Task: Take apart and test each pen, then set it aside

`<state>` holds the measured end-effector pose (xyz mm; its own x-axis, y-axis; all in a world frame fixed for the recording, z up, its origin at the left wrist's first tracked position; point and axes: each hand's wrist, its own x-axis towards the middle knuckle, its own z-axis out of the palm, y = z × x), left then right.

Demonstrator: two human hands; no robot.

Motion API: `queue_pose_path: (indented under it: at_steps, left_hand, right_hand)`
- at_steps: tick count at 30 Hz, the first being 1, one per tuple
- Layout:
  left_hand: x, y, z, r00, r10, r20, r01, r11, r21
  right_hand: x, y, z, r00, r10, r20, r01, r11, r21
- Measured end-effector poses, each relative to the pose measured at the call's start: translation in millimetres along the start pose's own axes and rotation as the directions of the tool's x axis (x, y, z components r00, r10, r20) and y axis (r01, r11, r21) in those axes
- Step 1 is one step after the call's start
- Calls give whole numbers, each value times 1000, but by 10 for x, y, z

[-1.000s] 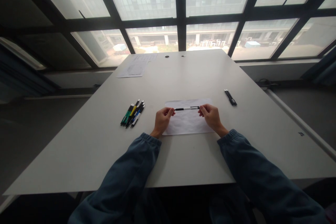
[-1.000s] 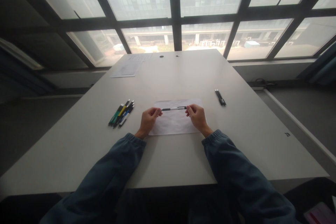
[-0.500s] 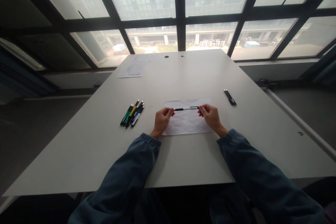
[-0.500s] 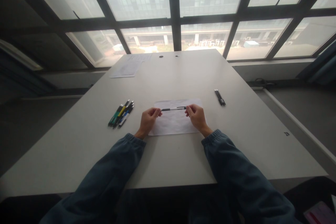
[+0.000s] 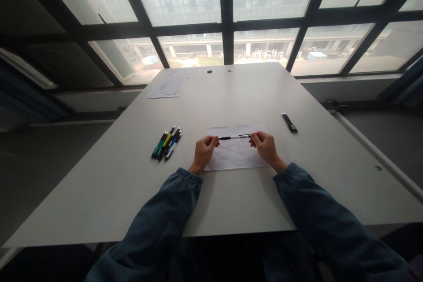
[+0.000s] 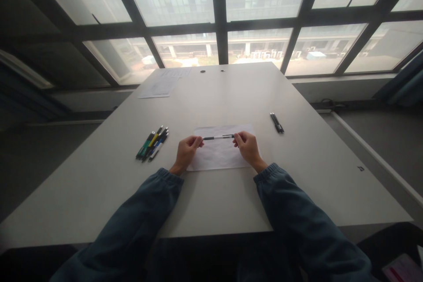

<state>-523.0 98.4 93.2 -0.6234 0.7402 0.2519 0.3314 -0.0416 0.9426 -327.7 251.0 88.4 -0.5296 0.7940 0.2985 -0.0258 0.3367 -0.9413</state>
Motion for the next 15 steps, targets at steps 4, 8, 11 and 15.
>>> queue_pose_path:
  at_steps: [4, 8, 11, 15]
  left_hand:
    - [-4, 2, -3, 1000, -3, 0, 3, 1000, 3]
    - [-1, -5, -4, 1000, -2, -1, 2, 1000, 2]
    - [-1, -3, -2, 1000, 1, -1, -1, 1000, 1]
    - [-5, 6, -1, 1000, -1, -2, 1, 1000, -6]
  right_hand:
    - [4, -4, 1, 1000, -5, 1, 5, 1000, -19]
    - [4, -10, -5, 1000, -14, -5, 14, 999, -50]
    - [-4, -23, -11, 1000, -18, -4, 18, 998, -65]
    - [-14, -44, -15, 1000, -20, -2, 19, 997, -78]
